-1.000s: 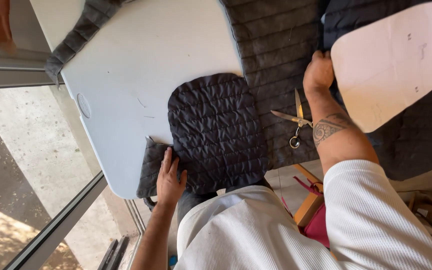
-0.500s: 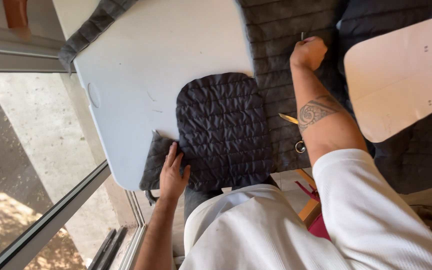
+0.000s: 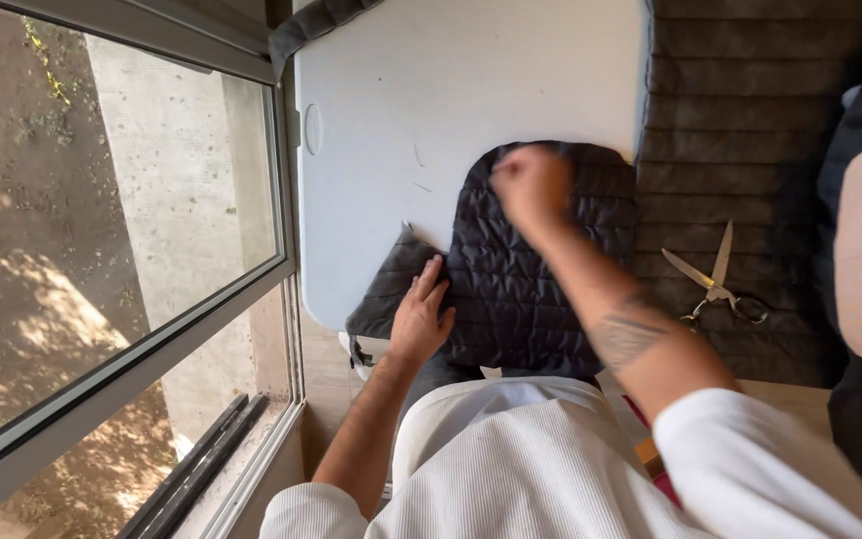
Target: Cutting out a pattern from quilted fabric using a paper template and scissors.
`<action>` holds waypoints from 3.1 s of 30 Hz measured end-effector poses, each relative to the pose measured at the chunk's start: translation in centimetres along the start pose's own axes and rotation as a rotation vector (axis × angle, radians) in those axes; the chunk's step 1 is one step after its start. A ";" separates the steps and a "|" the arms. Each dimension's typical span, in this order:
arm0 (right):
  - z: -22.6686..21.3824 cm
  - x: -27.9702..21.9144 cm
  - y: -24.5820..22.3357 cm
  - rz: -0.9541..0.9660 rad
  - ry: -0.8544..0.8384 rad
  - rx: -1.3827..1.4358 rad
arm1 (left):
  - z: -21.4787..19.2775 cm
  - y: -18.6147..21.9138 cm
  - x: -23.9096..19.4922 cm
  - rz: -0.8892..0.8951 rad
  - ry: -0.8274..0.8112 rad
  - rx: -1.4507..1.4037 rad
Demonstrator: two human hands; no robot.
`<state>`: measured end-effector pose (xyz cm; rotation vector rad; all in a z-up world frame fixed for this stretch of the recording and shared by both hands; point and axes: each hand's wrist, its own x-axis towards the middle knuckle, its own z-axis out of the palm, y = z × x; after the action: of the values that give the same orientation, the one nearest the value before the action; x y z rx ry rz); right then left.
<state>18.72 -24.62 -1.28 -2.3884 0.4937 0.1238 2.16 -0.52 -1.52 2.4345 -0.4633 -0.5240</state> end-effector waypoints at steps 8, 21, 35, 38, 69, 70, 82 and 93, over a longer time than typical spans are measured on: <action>12.4 -3.1 -8.5 -0.359 0.059 -0.271 | -1.3 -0.2 0.5 0.011 -0.089 0.056; -4.3 -14.1 7.4 -0.491 0.153 -0.417 | -5.8 -6.3 12.3 0.447 0.318 0.301; -4.3 -19.5 8.3 -0.243 0.203 -0.411 | -9.0 -13.5 16.6 0.401 0.497 0.420; -4.7 -19.1 7.9 -0.283 0.199 -0.418 | -9.6 -13.6 17.2 0.531 0.479 0.462; 11.3 -3.3 -4.4 -0.235 -0.194 -0.249 | -8.8 -10.7 12.5 -0.507 0.288 -1.901; 10.7 -3.8 -5.2 -0.238 -0.197 -0.257 | -8.4 -10.9 12.6 -0.507 0.292 -1.910; 9.4 -3.2 -8.0 -0.334 0.159 -0.015 | -4.7 -12.3 11.8 -0.554 0.260 -2.056; 13.1 -0.2 -6.7 -0.370 0.048 -0.328 | -7.5 -11.3 11.2 -0.378 0.336 -2.164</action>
<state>21.61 -11.48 -7.09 -2.7644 0.0451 -0.0214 17.53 6.77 -5.85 0.4070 0.5645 -0.3310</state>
